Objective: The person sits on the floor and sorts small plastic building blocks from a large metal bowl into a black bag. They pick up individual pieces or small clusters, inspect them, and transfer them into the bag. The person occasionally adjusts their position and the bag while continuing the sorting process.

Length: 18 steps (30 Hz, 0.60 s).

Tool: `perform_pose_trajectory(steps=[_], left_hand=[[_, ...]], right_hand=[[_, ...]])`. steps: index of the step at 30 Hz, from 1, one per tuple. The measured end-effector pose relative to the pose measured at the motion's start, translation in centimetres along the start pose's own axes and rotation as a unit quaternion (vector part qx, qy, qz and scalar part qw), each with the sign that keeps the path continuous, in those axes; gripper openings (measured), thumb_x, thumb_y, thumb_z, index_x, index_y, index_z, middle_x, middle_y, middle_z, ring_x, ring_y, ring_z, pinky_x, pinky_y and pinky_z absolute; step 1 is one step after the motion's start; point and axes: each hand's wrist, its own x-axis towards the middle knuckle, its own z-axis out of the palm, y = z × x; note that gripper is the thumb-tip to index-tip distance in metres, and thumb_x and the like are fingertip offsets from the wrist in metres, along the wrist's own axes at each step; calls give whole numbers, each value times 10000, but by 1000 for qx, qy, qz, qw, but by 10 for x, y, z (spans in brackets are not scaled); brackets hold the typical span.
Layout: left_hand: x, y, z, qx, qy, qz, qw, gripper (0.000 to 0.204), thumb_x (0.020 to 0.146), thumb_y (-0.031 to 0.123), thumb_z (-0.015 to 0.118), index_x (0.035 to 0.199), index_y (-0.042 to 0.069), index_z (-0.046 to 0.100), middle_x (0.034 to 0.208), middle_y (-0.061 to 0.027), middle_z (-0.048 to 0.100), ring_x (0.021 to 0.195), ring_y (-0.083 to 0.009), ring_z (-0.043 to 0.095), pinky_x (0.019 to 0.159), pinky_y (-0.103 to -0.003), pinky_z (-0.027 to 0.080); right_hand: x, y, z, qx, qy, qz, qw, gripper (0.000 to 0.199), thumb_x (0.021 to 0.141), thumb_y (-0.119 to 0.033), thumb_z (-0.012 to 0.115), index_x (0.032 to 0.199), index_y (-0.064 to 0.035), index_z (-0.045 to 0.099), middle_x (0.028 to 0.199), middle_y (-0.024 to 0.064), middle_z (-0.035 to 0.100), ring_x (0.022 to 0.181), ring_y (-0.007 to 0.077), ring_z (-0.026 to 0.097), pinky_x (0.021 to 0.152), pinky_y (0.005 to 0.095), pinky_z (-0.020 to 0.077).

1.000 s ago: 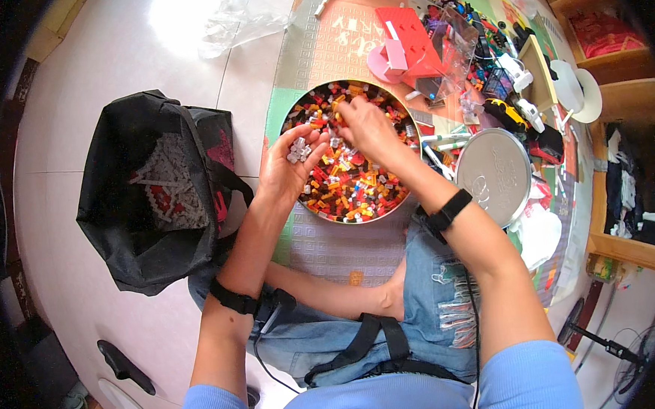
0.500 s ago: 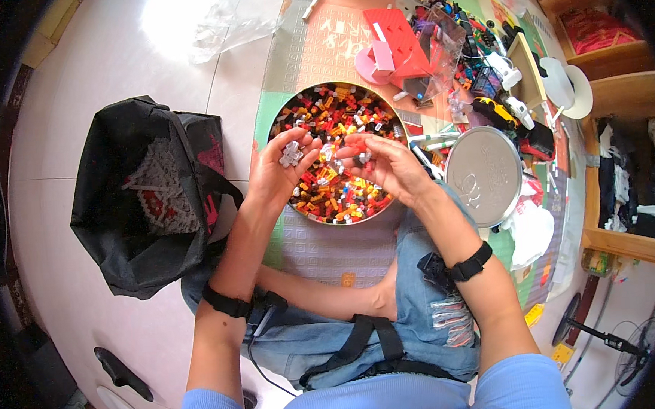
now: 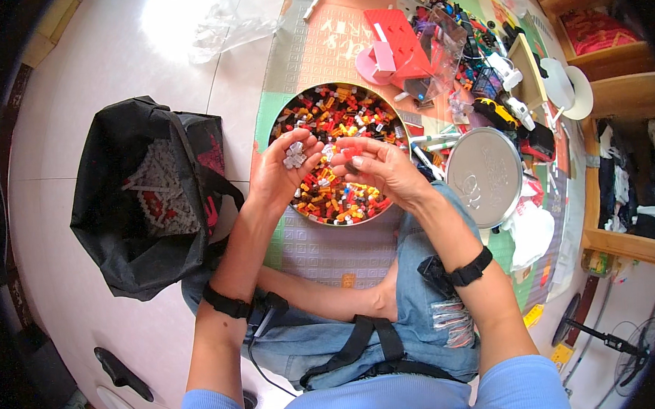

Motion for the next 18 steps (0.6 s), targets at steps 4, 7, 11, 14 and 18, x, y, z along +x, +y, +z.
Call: perform_pose_trajectory(steps=[4,7,11,14,18], left_hand=[[1,4,6,5,-5,2,1000,220,873,165,490,975,-19,554,921,-129,591,912,-246,597,796,-316,516],[-2,-2,2,3,5,-6,1000,219,873,165,489,974,-17,556,914,-128,593,914,-247,595,798,-319,514],[0,-2,-2,38,-20,-30,999,253,893,194,444,1004,-9,546,960,-118,584,919,-228,593,788,-327,518],[-6,-4,5,55,-63,-70,994,308,916,220,375,1057,-13,519,1022,-113,565,924,-212,588,780,-321,521],[-2,-7,2,8,-82,-91,992,314,918,215,368,1066,-25,506,1022,-137,559,922,-229,590,793,-317,523]], right_hand=[[2,16,-28,-167,80,-5,983,371,885,-100,456,1234,22,419,1009,142,591,894,170,607,739,236,494],[-4,12,-20,-136,79,-14,987,385,884,-111,462,1238,26,403,1014,148,590,864,177,615,734,241,495],[-11,-17,18,-115,23,-34,992,388,879,-94,470,1246,9,398,1053,158,581,851,167,613,742,253,502],[-9,-23,42,-188,5,-124,974,387,851,-41,508,1232,-20,441,1048,131,592,869,153,612,725,261,514],[-3,-22,45,-264,35,-177,948,348,840,-23,513,1188,-30,503,1041,100,599,871,139,613,715,254,519]])
